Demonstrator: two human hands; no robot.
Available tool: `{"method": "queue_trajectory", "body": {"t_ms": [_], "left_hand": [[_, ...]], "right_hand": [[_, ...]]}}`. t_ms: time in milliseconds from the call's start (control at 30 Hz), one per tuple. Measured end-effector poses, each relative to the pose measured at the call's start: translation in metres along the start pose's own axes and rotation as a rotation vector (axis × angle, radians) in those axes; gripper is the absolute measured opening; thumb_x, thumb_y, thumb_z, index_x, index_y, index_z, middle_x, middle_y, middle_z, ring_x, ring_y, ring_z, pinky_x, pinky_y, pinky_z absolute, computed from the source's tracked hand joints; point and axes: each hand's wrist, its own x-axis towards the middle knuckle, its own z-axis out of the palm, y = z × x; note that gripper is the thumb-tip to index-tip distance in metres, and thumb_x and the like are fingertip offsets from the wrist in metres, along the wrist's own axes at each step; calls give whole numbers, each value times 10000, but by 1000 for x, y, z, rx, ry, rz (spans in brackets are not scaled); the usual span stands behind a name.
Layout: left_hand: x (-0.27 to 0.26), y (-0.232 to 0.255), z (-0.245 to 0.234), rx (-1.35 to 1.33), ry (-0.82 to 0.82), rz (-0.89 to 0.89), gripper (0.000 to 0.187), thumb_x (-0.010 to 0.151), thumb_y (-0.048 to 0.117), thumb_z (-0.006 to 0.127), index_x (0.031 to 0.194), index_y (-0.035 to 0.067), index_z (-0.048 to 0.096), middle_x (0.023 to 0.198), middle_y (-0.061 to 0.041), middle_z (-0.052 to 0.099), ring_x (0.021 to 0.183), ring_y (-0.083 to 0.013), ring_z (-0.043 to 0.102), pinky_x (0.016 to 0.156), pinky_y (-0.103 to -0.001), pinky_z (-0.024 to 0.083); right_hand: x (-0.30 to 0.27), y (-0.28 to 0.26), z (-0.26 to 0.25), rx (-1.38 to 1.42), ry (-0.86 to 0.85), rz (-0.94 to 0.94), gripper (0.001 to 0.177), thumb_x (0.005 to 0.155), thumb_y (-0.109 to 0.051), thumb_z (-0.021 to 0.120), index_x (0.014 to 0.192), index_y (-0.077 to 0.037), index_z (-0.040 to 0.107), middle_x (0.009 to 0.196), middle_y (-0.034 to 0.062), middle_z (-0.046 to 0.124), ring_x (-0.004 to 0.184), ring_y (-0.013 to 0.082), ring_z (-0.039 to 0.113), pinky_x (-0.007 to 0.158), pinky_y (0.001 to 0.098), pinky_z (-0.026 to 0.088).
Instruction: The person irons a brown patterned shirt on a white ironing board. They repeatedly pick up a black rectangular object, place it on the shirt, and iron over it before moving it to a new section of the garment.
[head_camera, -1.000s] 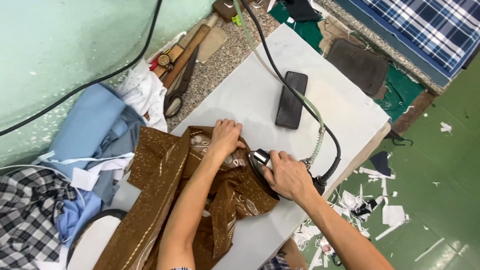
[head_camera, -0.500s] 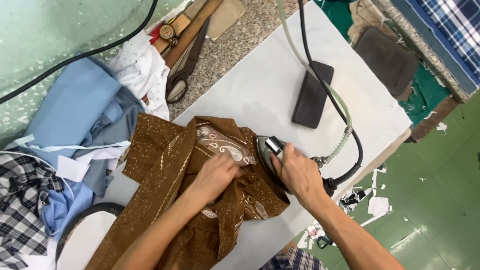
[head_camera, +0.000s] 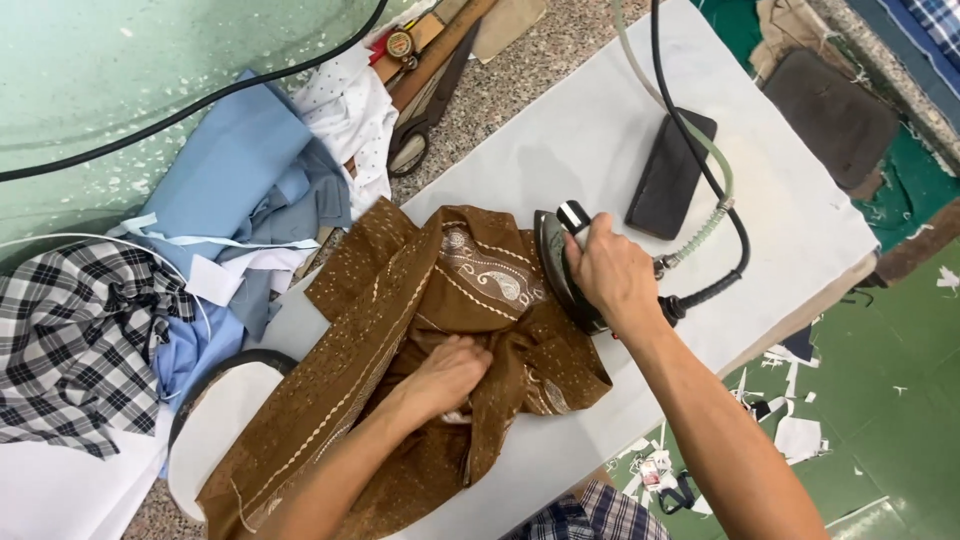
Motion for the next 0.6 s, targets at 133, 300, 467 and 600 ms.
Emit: {"method": "queue_trajectory", "body": {"t_ms": [133, 300, 467, 600], "left_hand": [[10, 51, -85, 41, -230, -111, 366, 820, -125, 651, 1169, -21, 693, 1040, -201, 731, 1060, -341, 670, 970, -488, 480], [58, 35, -183, 136, 126, -160, 180, 929, 181, 667, 1009, 38, 742, 945, -171, 718, 894, -395, 724, 735, -518, 584], [227, 27, -193, 138, 422, -16, 127, 928, 164, 650, 925, 52, 709, 880, -127, 678, 879, -362, 715, 747, -490, 583], [322, 64, -182, 100, 230, -70, 820, 822, 576, 759, 1246, -106, 591, 1108, -275, 663, 1075, -433, 677, 879, -548, 583]], "right_hand": [[-9, -1, 0, 36, 23, 11, 435, 1048, -531, 411, 1007, -101, 463, 748, 171, 695, 725, 403, 761, 664, 495, 617], [-29, 2, -13, 100, -41, 46, 424, 1039, -523, 404, 1033, -104, 466, 763, 184, 711, 761, 415, 765, 709, 521, 616], [-38, 8, -12, 156, -21, 54, 399, 1026, -471, 459, 1055, -76, 502, 775, 157, 712, 748, 386, 765, 669, 492, 616], [-32, 13, 8, 146, -11, 44, 393, 964, -456, 577, 1060, -81, 512, 773, 130, 700, 751, 361, 761, 651, 474, 619]]}}
